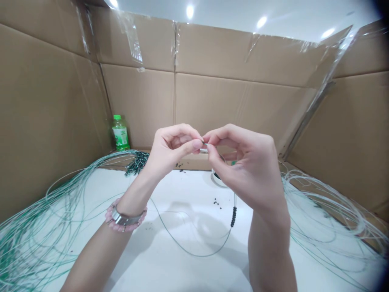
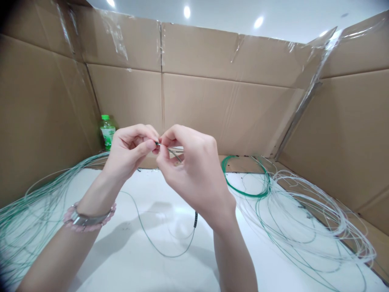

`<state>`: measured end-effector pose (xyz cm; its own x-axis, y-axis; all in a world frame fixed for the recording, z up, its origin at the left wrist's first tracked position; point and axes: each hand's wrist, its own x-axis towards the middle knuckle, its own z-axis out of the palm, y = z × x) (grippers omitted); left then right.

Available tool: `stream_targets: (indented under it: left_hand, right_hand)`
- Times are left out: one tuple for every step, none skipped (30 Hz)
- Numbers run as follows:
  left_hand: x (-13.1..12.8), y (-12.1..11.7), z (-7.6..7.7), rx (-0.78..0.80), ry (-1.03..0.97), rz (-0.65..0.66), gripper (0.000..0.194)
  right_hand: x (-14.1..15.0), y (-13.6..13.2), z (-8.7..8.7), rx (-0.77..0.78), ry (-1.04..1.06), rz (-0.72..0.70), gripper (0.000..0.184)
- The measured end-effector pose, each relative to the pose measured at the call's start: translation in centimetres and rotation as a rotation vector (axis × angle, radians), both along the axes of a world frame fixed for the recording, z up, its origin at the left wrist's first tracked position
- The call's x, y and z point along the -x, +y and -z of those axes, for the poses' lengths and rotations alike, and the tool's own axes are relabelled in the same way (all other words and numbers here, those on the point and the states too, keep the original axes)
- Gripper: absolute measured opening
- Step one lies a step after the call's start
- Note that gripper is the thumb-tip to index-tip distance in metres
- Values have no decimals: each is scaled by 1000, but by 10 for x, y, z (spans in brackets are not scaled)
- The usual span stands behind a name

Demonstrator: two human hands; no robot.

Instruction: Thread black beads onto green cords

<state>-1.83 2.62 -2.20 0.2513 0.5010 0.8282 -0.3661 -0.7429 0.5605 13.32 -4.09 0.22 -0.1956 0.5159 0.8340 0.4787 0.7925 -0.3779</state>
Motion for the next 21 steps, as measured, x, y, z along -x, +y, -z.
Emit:
stream_targets:
  left_hand:
    - [0, 0, 0, 0, 2, -8, 4]
    - [0, 0, 0, 3, 3, -17, 5]
    - [0, -1, 0, 10, 3, -26, 7]
    - [0, -1, 0, 17, 1, -32, 8]
    - [0, -1, -1, 22, 0, -36, 9]
    - [0, -1, -1, 25, -1, -39, 10]
    - [0, -2, -1, 26, 0, -41, 11]
    - [0, -2, -1, 25, 3, -44, 11]
    - [0, -2, -1, 22, 7, -49, 11]
    - [0, -2, -1, 20, 11, -57, 10]
    - [0, -2, -1, 19, 15, -63, 10]
    - [0, -2, 0, 16, 17, -67, 10]
    - [0, -2, 0, 13, 19, -68, 9]
    - [0, -1, 0, 8, 18, -67, 8]
    - [0, -1, 0, 1, 16, -63, 8]
    - [0, -1, 0, -5, 14, -57, 7]
    - [0, -1, 0, -11, 14, -52, 6]
    - [0, -1, 0, -18, 13, -53, 5]
    - [0, -1, 0, -24, 14, -61, 5]
    - [0, -2, -1, -29, 17, -78, 4]
    - [0, -3, -1, -34, 23, -101, 4]
  right_hand:
    - [0, 0, 0, 2, 0, -5, 10]
    - [0, 0, 0, 5, 2, -11, 10]
    - [0, 0, 0, 7, 5, -14, 10]
    - [0, -1, 0, 8, 10, -15, 10]
    - [0, -1, 0, 11, 13, -13, 11]
    - [0, -1, 0, 13, 15, -12, 12]
    - [0, -1, 0, 15, 15, -11, 12]
    - [0, -1, 0, 16, 14, -13, 12]
    - [0, -1, 0, 17, 12, -15, 13]
    - [-1, -1, 0, 17, 9, -16, 13]
    - [-1, -1, 0, 16, 7, -15, 13]
    - [-1, -1, 0, 17, 4, -13, 12]
    - [-1, -1, 0, 19, 0, -12, 12]
    - [-2, -1, 0, 20, -5, -12, 12]
    - [-2, -1, 0, 20, -7, -13, 12]
    - [-2, -1, -1, 18, -8, -14, 12]
    - [-2, -1, -1, 14, -8, -15, 12]
    - [-2, -1, -1, 9, -7, -15, 12]
    - [-2, -1, -1, 5, -7, -13, 12]
    - [-2, -1, -1, 0, -9, -11, 12]
    - [-2, -1, -1, -4, -11, -8, 12]
